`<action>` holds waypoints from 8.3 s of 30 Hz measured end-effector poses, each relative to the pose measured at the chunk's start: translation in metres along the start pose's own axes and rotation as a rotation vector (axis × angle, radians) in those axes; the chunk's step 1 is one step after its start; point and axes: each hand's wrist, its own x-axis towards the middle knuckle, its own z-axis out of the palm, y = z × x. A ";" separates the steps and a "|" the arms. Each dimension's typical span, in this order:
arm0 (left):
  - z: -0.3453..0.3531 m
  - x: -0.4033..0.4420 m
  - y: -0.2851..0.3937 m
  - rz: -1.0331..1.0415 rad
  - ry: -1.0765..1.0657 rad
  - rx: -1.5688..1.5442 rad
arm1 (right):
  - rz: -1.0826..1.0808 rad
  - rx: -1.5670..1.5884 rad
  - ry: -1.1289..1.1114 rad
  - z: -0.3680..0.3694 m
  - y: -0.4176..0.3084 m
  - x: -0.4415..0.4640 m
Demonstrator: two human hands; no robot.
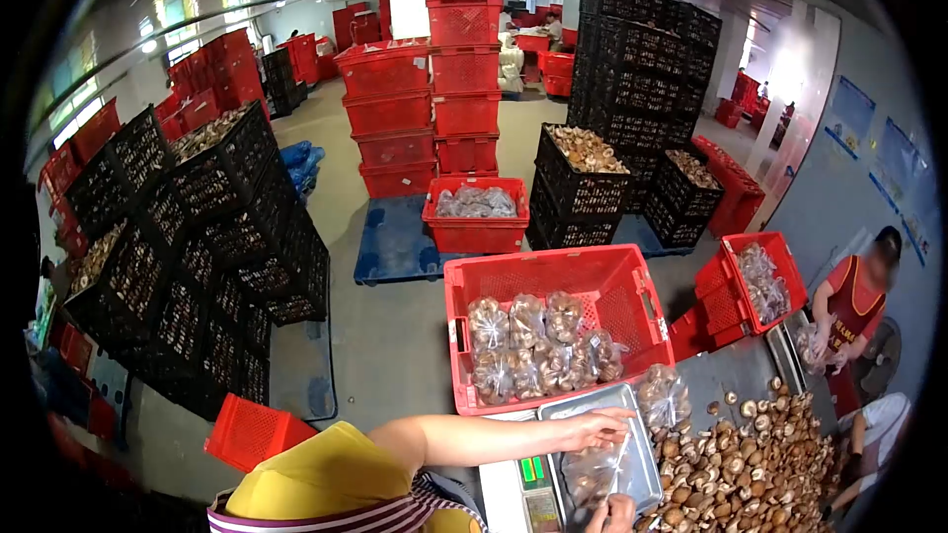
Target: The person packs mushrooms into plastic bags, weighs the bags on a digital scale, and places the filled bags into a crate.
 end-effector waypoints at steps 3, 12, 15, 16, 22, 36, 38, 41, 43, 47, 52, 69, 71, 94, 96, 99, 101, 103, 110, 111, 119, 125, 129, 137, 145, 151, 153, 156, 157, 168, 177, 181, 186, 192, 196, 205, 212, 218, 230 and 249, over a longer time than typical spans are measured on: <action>0.006 -0.007 -0.003 0.110 -0.022 0.012 | -0.173 -0.356 -0.101 -0.002 -0.084 -0.006; 0.008 -0.079 -0.016 0.684 -0.097 1.570 | 0.223 0.232 0.212 0.016 0.000 0.010; -0.008 -0.065 -0.029 0.876 -0.058 1.508 | 0.182 0.265 0.220 0.028 -0.006 0.023; -0.013 -0.062 -0.029 0.876 -0.065 1.509 | 0.173 0.276 0.220 0.032 -0.010 0.029; 0.000 -0.078 0.015 0.872 -0.057 1.350 | 0.191 0.317 0.209 0.059 -0.029 0.056; -0.086 -0.069 0.167 0.942 -0.026 1.143 | 0.370 0.574 0.283 0.114 -0.073 0.164; -0.123 -0.053 0.203 0.858 0.095 1.184 | 0.342 0.727 0.369 0.114 -0.074 0.183; -0.209 -0.002 0.217 0.657 0.317 1.474 | 0.514 0.870 0.454 0.116 -0.050 0.203; -0.251 0.027 0.221 0.532 0.326 1.587 | 0.567 0.947 0.490 0.122 -0.037 0.217; -0.304 0.104 0.206 0.508 0.255 1.743 | 0.665 1.078 0.542 0.129 -0.021 0.249; -0.318 0.201 0.190 0.353 0.066 2.068 | 0.598 0.711 0.402 0.142 0.000 0.276; -0.398 0.221 0.190 -0.272 0.107 2.591 | 0.562 0.874 0.245 0.185 0.049 0.408; -0.401 0.213 0.197 -0.281 0.101 2.443 | 0.543 0.956 0.210 0.205 0.050 0.450; -0.389 0.199 0.216 -0.014 0.319 2.087 | 0.204 0.162 -0.439 0.334 0.048 0.457; -0.455 0.221 0.188 0.105 0.297 2.279 | 0.069 0.370 -0.193 0.239 -0.015 0.416; -0.394 0.197 0.203 0.144 0.386 2.150 | -0.001 0.284 -0.085 0.162 -0.041 0.342; -0.377 0.182 0.200 0.203 0.373 2.148 | 0.119 0.327 -0.007 0.120 -0.049 0.285; -0.350 0.158 0.196 0.341 0.371 2.109 | 0.301 0.339 0.142 0.097 -0.052 0.222; -0.278 0.106 0.176 0.565 0.209 1.719 | 0.938 0.219 0.682 0.090 -0.035 0.016; -0.250 0.093 0.176 0.568 0.223 1.690 | 1.006 0.236 0.728 0.098 -0.027 -0.011; -0.082 -0.016 0.113 0.570 -0.075 1.396 | 1.267 0.322 0.967 0.110 0.023 -0.160; 0.002 -0.081 0.002 0.459 -0.475 1.386 | 1.199 0.201 1.060 0.093 0.028 -0.208; 0.023 -0.100 -0.050 0.389 -0.596 1.414 | 1.322 0.087 1.288 0.046 0.056 -0.305; 0.049 -0.120 -0.092 0.287 -0.542 1.410 | 1.470 -0.325 1.474 -0.069 0.172 -0.520; 0.062 -0.151 -0.106 0.142 -0.501 1.478 | 2.045 -0.377 0.955 -0.114 0.218 -0.543; 0.048 -0.162 -0.122 0.023 -0.534 1.484 | 2.030 -0.382 0.803 -0.110 0.231 -0.559; 0.053 -0.162 -0.125 0.012 -0.552 1.482 | 1.835 -0.485 1.074 -0.105 0.239 -0.571; 0.056 -0.160 -0.134 -0.010 -0.583 1.464 | 1.382 -0.490 1.469 -0.118 0.224 -0.575; 0.056 -0.158 -0.139 -0.011 -0.603 1.452 | 1.170 -0.108 1.586 -0.130 0.204 -0.562; 0.102 -0.148 -0.161 0.022 -0.724 1.323 | 0.780 0.586 1.075 -0.212 -0.005 -0.325; 0.116 -0.096 -0.103 0.290 -0.252 0.993 | 0.279 1.005 0.810 -0.171 -0.063 -0.161; 0.092 -0.082 -0.060 0.495 -0.049 1.091 | 0.273 1.248 0.717 -0.122 -0.028 -0.110; 0.024 -0.072 -0.052 0.622 0.068 1.342 | 0.529 1.278 0.577 -0.049 0.025 -0.075; 0.013 -0.086 -0.030 0.496 0.196 1.174 | 0.594 1.181 0.523 -0.049 0.012 -0.071; 0.031 -0.086 -0.002 0.540 0.157 1.088 | 0.609 0.925 0.577 -0.056 0.018 -0.080; 0.081 -0.035 0.039 0.595 -0.228 1.436 | 0.349 0.765 0.487 -0.069 -0.062 -0.036; 0.096 0.014 0.011 0.340 -0.383 1.873 | 0.246 -0.129 0.260 0.006 0.002 0.007; 0.084 0.023 -0.012 0.506 -0.399 2.083 | 0.183 -0.264 0.187 0.029 0.005 0.009; 0.059 -0.023 0.011 0.694 -0.235 1.856 | 0.615 1.270 0.450 -0.018 0.029 -0.033; -0.005 -0.045 -0.028 0.076 0.155 0.180 | 0.419 -0.353 0.076 0.016 0.033 0.022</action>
